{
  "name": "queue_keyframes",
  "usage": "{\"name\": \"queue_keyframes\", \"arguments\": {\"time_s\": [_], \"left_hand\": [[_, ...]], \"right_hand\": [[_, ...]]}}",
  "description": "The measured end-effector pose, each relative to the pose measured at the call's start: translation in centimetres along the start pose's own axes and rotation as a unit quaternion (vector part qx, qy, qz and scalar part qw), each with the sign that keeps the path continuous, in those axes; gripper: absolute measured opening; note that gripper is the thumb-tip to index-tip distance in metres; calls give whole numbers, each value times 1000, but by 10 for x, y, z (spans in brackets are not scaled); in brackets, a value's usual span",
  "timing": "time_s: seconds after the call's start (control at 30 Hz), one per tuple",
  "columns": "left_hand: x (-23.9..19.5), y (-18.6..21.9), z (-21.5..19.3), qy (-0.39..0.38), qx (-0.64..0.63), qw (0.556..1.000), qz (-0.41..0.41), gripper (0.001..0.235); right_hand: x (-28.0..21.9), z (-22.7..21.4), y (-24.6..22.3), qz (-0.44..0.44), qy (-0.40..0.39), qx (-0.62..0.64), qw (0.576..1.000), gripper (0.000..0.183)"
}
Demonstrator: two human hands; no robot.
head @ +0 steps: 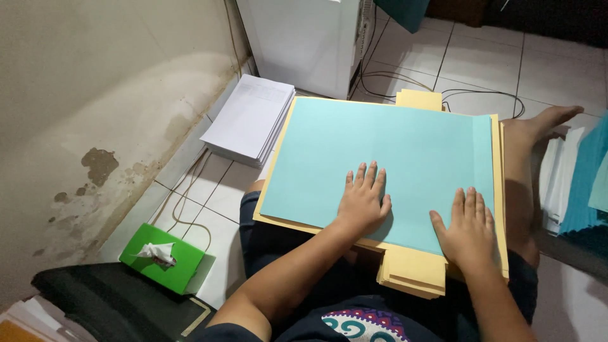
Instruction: The person sits on the floor and folds light blue papers in half. They place each folded paper into a yellow folder resting on their lap, repeating the process for several sheets.
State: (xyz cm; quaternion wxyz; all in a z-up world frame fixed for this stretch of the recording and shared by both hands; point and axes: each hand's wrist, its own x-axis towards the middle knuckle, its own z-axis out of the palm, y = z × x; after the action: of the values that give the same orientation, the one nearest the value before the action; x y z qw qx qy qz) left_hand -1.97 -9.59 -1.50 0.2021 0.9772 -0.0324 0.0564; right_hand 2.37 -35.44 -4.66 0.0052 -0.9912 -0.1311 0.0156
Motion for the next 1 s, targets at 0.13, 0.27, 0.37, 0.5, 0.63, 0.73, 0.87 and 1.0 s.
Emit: {"name": "queue_keyframes", "arguments": {"time_s": [0.13, 0.27, 0.37, 0.5, 0.63, 0.73, 0.87, 1.0], "left_hand": [[-11, -7, 21, 68, 31, 994, 77, 59], [-44, 6, 28, 80, -52, 940, 328, 11], [-95, 64, -136, -401, -162, 874, 222, 59], [-141, 56, -88, -357, -173, 856, 331, 39], [-134, 33, -37, -96, -124, 909, 385, 20], [-116, 22, -23, 29, -53, 923, 380, 17], [-101, 35, -22, -5, -17, 895, 446, 14], [-42, 28, 27, 69, -73, 906, 410, 26]], "right_hand": [[0, 9, 3, 13, 4, 22, 1000, 95], [0, 5, 0, 19, -2, 6, 1000, 94], [2, -4, -6, 24, 7, 36, 999, 93], [1, -11, -9, 31, -18, 29, 999, 94], [1, -11, -10, 35, -29, 29, 999, 93], [0, -8, -10, 34, -13, 34, 999, 93], [-3, -11, -13, 38, 0, 41, 998, 91], [-2, 7, 0, 22, 2, 5, 1000, 94]]}}
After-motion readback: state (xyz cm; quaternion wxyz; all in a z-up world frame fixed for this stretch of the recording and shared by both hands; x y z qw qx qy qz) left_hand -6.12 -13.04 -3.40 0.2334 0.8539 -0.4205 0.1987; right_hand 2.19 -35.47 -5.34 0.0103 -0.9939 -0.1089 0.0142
